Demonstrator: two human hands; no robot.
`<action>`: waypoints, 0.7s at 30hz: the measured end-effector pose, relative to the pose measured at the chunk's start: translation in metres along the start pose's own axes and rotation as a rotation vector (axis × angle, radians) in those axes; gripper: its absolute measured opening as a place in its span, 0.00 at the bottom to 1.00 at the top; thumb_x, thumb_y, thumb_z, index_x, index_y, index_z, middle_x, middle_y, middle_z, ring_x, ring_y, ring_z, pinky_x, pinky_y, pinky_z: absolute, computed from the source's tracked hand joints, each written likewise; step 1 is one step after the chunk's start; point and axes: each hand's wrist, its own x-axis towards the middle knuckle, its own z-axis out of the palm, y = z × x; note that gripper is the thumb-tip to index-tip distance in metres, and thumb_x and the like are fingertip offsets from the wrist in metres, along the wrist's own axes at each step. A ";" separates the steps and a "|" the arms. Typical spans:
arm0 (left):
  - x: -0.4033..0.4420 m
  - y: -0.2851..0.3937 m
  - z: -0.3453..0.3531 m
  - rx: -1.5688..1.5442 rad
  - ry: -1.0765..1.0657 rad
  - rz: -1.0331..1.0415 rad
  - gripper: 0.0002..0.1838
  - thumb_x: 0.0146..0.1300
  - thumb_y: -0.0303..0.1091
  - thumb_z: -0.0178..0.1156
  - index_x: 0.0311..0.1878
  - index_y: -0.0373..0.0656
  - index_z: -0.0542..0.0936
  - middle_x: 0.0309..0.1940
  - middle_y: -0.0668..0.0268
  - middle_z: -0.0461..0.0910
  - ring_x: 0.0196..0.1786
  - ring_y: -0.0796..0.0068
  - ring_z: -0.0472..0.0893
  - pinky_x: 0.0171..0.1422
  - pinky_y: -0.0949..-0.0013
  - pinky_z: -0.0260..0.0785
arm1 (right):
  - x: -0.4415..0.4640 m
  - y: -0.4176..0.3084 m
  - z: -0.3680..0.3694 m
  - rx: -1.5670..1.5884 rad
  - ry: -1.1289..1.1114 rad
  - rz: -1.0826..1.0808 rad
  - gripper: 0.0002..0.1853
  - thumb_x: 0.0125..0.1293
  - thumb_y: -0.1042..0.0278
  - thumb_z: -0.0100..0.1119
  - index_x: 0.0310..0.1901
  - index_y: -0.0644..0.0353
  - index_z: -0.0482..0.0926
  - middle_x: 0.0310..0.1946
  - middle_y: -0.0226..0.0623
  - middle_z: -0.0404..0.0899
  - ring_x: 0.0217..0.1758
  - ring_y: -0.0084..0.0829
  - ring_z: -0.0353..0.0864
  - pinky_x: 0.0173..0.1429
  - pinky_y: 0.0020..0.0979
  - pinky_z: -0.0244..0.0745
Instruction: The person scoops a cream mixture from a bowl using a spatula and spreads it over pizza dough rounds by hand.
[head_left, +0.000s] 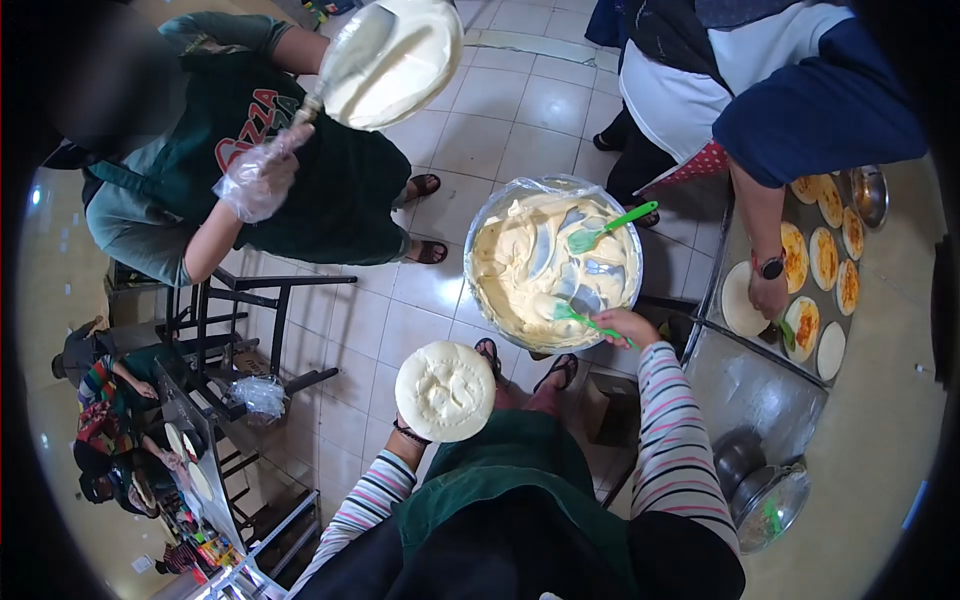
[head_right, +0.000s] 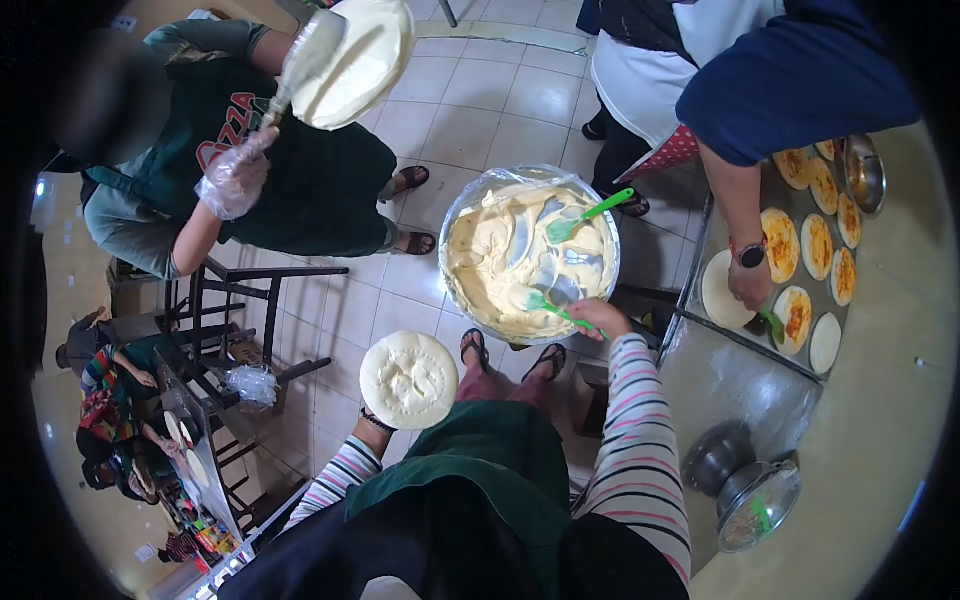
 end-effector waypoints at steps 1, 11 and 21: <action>0.003 0.000 0.002 0.001 -0.003 -0.002 0.25 0.64 0.50 0.41 0.57 0.44 0.67 0.53 0.57 0.70 0.54 0.56 0.70 0.60 0.49 0.61 | -0.006 0.010 -0.002 -0.001 0.005 -0.007 0.13 0.63 0.62 0.47 0.45 0.56 0.74 0.15 0.27 0.66 0.07 0.17 0.54 0.09 0.21 0.47; 0.081 -0.020 0.040 -0.011 -0.263 -0.134 0.25 0.65 0.49 0.38 0.59 0.45 0.65 0.56 0.58 0.68 0.58 0.56 0.68 0.62 0.49 0.58 | -0.136 0.012 0.017 0.350 0.071 -0.355 0.16 0.63 0.67 0.49 0.52 0.57 0.70 0.16 0.28 0.67 0.11 0.14 0.57 0.12 0.16 0.50; 0.079 -0.051 0.133 -0.035 -0.518 -0.306 0.22 0.64 0.46 0.41 0.57 0.45 0.67 0.54 0.59 0.71 0.55 0.57 0.71 0.61 0.49 0.60 | -0.254 -0.049 0.169 -0.706 1.006 -0.746 0.17 0.60 0.69 0.48 0.52 0.46 0.72 0.27 0.40 0.68 0.29 0.43 0.74 0.31 0.41 0.69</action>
